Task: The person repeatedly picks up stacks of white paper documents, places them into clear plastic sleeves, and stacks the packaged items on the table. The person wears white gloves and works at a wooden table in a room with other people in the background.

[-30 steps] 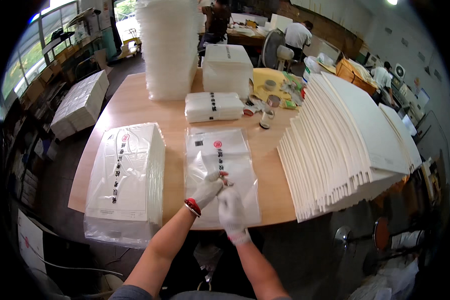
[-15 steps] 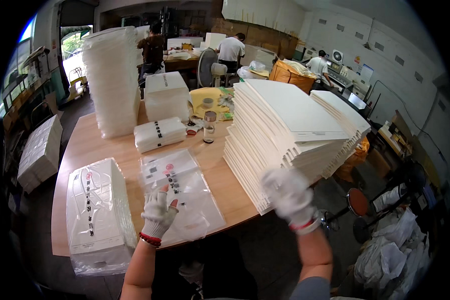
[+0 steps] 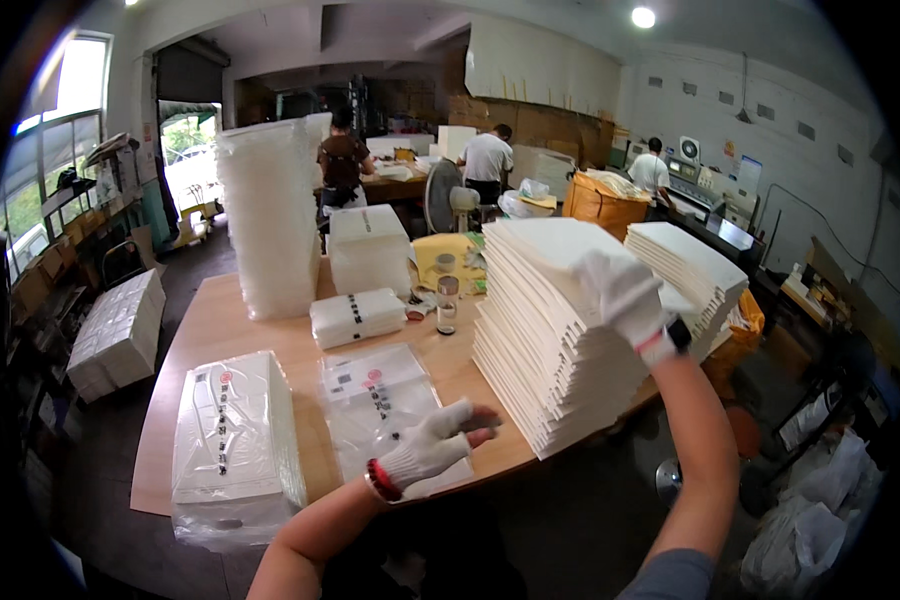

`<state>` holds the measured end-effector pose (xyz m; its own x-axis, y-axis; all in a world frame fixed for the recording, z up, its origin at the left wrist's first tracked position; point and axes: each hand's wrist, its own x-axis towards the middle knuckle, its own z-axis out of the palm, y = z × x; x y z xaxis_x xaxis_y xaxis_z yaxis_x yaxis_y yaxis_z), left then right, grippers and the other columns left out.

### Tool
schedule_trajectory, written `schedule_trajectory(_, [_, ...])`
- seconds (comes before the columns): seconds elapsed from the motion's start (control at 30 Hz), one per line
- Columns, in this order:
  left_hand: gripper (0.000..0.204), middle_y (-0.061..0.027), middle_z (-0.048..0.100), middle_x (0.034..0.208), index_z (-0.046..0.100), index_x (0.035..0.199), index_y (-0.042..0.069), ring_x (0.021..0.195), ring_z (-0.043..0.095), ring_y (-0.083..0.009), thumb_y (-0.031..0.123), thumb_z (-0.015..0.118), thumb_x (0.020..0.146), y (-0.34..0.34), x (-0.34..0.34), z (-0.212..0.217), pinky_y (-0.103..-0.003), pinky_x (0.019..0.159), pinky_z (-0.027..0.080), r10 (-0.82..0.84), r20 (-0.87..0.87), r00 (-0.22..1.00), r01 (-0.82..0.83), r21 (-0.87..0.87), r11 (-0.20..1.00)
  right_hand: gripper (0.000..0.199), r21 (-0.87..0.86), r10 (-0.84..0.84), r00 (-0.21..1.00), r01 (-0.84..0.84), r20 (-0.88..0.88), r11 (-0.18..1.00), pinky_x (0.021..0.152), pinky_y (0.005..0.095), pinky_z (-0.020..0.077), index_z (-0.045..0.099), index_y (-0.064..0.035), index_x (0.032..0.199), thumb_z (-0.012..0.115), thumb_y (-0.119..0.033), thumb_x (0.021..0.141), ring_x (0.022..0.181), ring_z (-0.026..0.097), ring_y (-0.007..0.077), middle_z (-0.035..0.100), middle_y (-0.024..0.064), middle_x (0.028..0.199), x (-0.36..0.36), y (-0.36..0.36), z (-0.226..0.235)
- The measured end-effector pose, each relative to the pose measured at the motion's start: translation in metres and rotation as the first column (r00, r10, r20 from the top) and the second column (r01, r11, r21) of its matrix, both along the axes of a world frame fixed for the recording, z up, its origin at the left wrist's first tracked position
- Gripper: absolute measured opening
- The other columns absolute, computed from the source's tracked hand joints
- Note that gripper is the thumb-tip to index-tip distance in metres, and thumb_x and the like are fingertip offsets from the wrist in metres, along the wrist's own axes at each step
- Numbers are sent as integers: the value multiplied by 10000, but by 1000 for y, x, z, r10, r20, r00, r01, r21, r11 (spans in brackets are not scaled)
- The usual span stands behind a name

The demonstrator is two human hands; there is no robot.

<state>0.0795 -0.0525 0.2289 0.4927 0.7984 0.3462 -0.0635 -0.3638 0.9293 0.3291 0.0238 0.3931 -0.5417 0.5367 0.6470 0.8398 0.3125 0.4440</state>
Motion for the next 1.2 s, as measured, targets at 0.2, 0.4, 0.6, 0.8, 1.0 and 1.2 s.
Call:
schedule_trajectory(0.2, [382, -132, 550, 1142, 434, 1242, 5, 996, 571, -208, 157, 503, 899, 7, 20, 58, -351, 908, 456, 14, 682, 732, 572, -625, 532, 216, -676, 549, 815, -511, -185, 531, 793, 400, 467, 620, -75, 893, 574, -281, 844, 798, 619, 253, 632, 63, 850, -58, -138, 10])
schedule_trajectory(0.4, [444, -124, 564, 1101, 435, 1234, -34, 996, 571, -209, 21, 544, 807, -54, -32, 53, -331, 873, 470, 62, 353, 934, 213, -684, 697, 154, -380, -319, 248, -796, -915, 471, 759, 279, 498, 577, -5, 993, 537, -62, 856, 819, 596, 141, 620, 65, 913, 40, -120, -67])
schedule_trajectory(0.6, [901, -227, 319, 1359, 227, 1358, -4, 1198, 372, -450, 152, 666, 587, -89, -10, -11, -513, 973, 340, 239, -536, 810, -340, -97, 935, 380, 43, -305, -276, -801, -912, 597, 870, 354, 454, 496, 25, 1132, 595, -213, 852, 990, 546, 213, 555, 116, 1091, -31, -151, -203])
schedule_trajectory(0.8, [650, -311, 360, 1267, 451, 1089, -41, 1135, 390, -479, 145, 710, 523, -84, 16, -98, -557, 882, 363, 414, -283, 865, -206, 552, 808, 419, -152, -175, 21, -600, -984, 785, 738, 334, 473, 455, 66, 1120, 614, -174, 816, 766, 566, 191, 588, 98, 900, -88, -157, -270])
schedule_trajectory(1.0, [567, -216, 417, 1286, 448, 1256, 52, 1045, 512, -384, 168, 614, 726, 17, -87, -132, -417, 808, 452, 854, -440, 278, -648, 571, 505, 225, -423, 118, 679, -573, -724, 702, 604, 395, 502, 602, -23, 927, 643, -99, 719, 713, 603, 344, 597, 191, 946, -43, -135, -295])
schedule_trajectory(1.2, [338, -125, 575, 782, 555, 1065, 71, 814, 569, -326, 125, 582, 733, 11, -26, -174, -418, 838, 435, 709, -374, 598, -509, 506, 697, 232, -934, -198, 980, 40, -33, 354, 600, 427, 498, 610, -100, 958, 607, -218, 759, 716, 617, 330, 615, 146, 954, -106, -95, -306])
